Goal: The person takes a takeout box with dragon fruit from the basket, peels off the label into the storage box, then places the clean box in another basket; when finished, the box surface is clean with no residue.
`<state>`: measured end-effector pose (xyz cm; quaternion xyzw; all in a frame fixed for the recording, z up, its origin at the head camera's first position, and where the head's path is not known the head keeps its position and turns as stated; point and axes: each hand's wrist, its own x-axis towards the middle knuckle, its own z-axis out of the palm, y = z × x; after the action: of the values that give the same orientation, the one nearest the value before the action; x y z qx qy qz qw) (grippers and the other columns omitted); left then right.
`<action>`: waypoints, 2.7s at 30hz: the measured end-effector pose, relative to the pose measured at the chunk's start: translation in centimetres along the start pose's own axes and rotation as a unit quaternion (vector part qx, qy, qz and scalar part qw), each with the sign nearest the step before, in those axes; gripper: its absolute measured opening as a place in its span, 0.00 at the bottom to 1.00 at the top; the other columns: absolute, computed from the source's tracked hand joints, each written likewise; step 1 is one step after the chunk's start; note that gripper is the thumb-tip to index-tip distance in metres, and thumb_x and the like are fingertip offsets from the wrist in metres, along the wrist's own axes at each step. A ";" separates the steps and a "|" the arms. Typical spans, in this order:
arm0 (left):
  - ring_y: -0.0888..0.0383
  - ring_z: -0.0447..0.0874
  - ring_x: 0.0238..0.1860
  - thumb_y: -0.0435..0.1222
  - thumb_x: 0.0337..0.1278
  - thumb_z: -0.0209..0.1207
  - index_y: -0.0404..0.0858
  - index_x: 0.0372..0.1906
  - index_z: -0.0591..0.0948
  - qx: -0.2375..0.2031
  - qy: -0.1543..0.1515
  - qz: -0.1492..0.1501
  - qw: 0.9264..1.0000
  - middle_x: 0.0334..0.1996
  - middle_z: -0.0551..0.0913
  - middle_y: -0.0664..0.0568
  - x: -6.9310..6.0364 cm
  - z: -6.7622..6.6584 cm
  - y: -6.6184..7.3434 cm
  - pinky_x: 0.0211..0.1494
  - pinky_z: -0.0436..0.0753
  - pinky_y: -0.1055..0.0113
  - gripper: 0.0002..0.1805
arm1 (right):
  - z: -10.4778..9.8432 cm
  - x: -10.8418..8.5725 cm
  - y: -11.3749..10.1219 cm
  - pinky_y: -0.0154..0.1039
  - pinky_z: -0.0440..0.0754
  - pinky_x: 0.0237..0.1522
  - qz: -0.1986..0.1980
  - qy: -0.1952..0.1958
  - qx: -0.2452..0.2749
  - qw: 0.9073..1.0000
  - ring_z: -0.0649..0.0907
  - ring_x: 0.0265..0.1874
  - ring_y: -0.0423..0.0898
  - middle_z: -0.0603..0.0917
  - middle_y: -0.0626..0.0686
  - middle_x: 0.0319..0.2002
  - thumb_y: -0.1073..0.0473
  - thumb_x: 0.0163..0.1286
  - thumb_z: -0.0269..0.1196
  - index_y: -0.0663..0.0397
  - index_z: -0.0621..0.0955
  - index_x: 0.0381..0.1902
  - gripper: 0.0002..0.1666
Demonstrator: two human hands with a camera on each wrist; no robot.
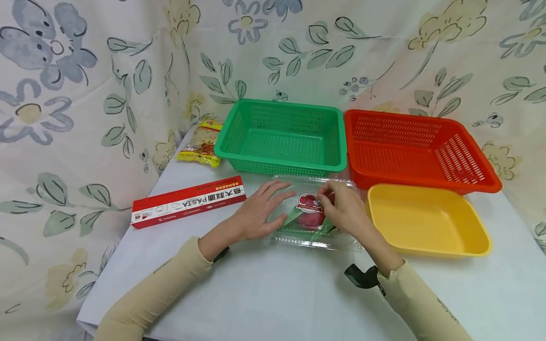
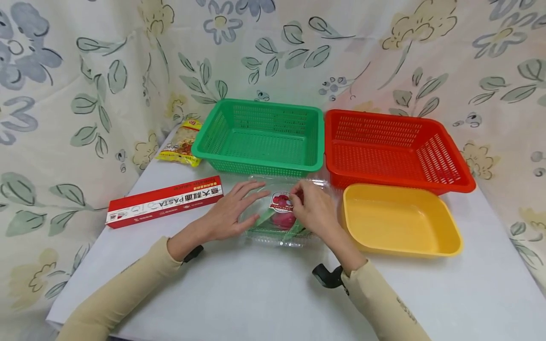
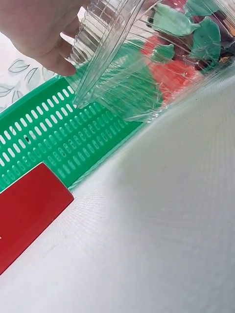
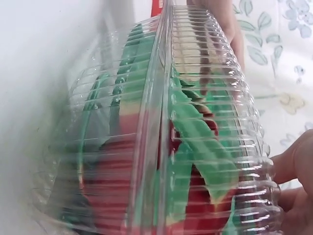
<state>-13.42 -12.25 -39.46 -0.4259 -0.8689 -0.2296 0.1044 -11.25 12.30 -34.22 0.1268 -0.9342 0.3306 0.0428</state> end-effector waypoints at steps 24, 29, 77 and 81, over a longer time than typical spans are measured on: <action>0.46 0.57 0.72 0.47 0.65 0.48 0.41 0.69 0.70 -0.004 -0.004 -0.001 1.000 0.71 0.64 0.46 -0.4 0.2 0.0 0.71 0.64 0.51 0.30 | -2.2 -1.2 0.1 0.27 0.78 0.34 0.031 0.064 0.192 0.979 0.79 0.31 0.47 0.81 0.60 0.34 0.62 0.72 0.60 0.68 0.79 0.43 0.11; 0.46 0.56 0.72 0.47 0.65 0.48 0.42 0.69 0.70 -0.006 -0.006 -0.006 1.000 0.71 0.64 0.46 -0.3 0.1 0.0 0.70 0.65 0.50 0.30 | -4.3 -1.4 1.3 0.27 0.81 0.33 0.032 0.097 0.217 0.971 0.80 0.28 0.44 0.81 0.55 0.33 0.61 0.72 0.60 0.70 0.78 0.45 0.13; 0.51 0.54 0.73 0.48 0.65 0.47 0.44 0.70 0.69 -0.018 -0.013 -0.011 1.000 0.72 0.63 0.48 -0.1 0.1 -0.3 0.70 0.66 0.51 0.30 | -12.9 -3.6 16.9 0.37 0.82 0.25 0.154 -0.134 0.003 0.979 0.86 0.25 0.54 0.85 0.58 0.31 0.66 0.66 0.65 0.79 0.76 0.44 0.17; 0.51 0.54 0.73 0.49 0.65 0.47 0.44 0.71 0.69 -0.018 -0.014 -0.016 1.000 0.72 0.62 0.49 -0.2 0.1 -0.3 0.70 0.66 0.51 0.30 | -12.9 -3.4 17.5 0.37 0.83 0.27 0.160 -0.150 0.020 0.975 0.86 0.26 0.53 0.84 0.58 0.32 0.66 0.67 0.64 0.79 0.77 0.44 0.16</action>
<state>-13.54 -12.49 -39.66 -0.4172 -0.8724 -0.2414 0.0812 -12.67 34.20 -35.33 0.0246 -0.9313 0.3292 -0.1541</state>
